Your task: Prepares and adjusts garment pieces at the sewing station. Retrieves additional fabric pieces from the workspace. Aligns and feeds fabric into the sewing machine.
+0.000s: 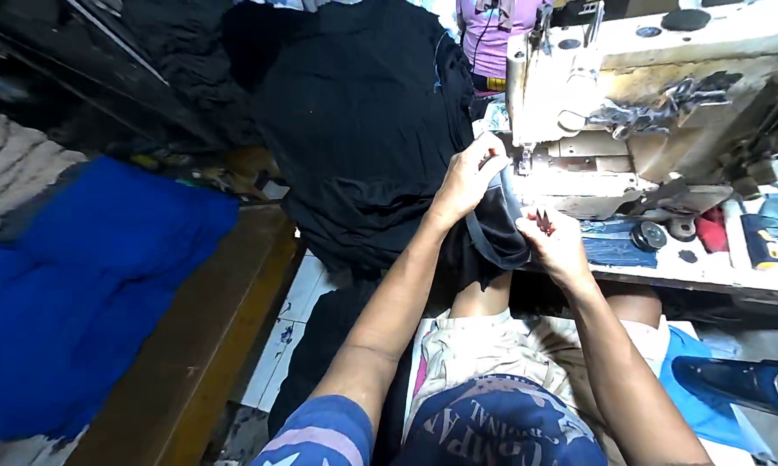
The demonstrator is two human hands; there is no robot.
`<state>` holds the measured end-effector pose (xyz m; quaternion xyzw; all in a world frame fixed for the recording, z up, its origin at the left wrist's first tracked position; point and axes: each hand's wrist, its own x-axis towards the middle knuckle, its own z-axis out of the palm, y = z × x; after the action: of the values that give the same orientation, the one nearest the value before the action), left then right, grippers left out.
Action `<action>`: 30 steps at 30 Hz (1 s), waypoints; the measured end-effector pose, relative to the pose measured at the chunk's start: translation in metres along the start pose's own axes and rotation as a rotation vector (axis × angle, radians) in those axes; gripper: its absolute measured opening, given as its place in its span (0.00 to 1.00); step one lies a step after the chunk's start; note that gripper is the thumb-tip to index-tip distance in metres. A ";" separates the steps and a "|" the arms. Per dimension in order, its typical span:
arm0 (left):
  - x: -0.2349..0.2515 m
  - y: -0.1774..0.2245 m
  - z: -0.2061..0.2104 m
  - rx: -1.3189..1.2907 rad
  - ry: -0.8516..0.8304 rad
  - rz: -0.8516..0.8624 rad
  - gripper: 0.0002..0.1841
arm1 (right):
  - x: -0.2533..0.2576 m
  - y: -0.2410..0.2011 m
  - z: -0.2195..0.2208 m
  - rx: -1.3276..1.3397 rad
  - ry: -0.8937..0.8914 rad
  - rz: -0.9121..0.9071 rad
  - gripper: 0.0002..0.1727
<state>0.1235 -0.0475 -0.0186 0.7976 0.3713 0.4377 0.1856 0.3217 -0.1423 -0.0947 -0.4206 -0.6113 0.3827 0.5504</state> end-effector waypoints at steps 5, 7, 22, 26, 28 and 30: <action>0.011 -0.024 0.007 0.062 -0.028 0.114 0.05 | -0.002 0.005 -0.003 -0.053 0.031 0.029 0.06; 0.016 -0.035 0.012 0.150 -0.061 0.101 0.06 | -0.002 0.010 -0.004 -0.066 0.046 0.061 0.06; 0.053 -0.066 0.031 0.253 -0.123 -0.102 0.08 | 0.011 0.020 -0.003 -0.026 0.168 0.056 0.15; 0.072 -0.070 0.043 0.281 -0.070 -0.053 0.09 | 0.028 0.020 -0.005 -0.061 0.232 0.046 0.12; 0.081 -0.070 0.047 0.227 -0.054 -0.059 0.15 | 0.035 0.023 -0.005 -0.071 0.253 0.044 0.10; 0.086 -0.071 0.047 0.110 -0.065 -0.017 0.18 | 0.037 0.023 -0.004 -0.066 0.261 0.042 0.11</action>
<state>0.1615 0.0649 -0.0400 0.8172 0.3953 0.3889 0.1571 0.3265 -0.0999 -0.1030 -0.4976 -0.5379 0.3159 0.6027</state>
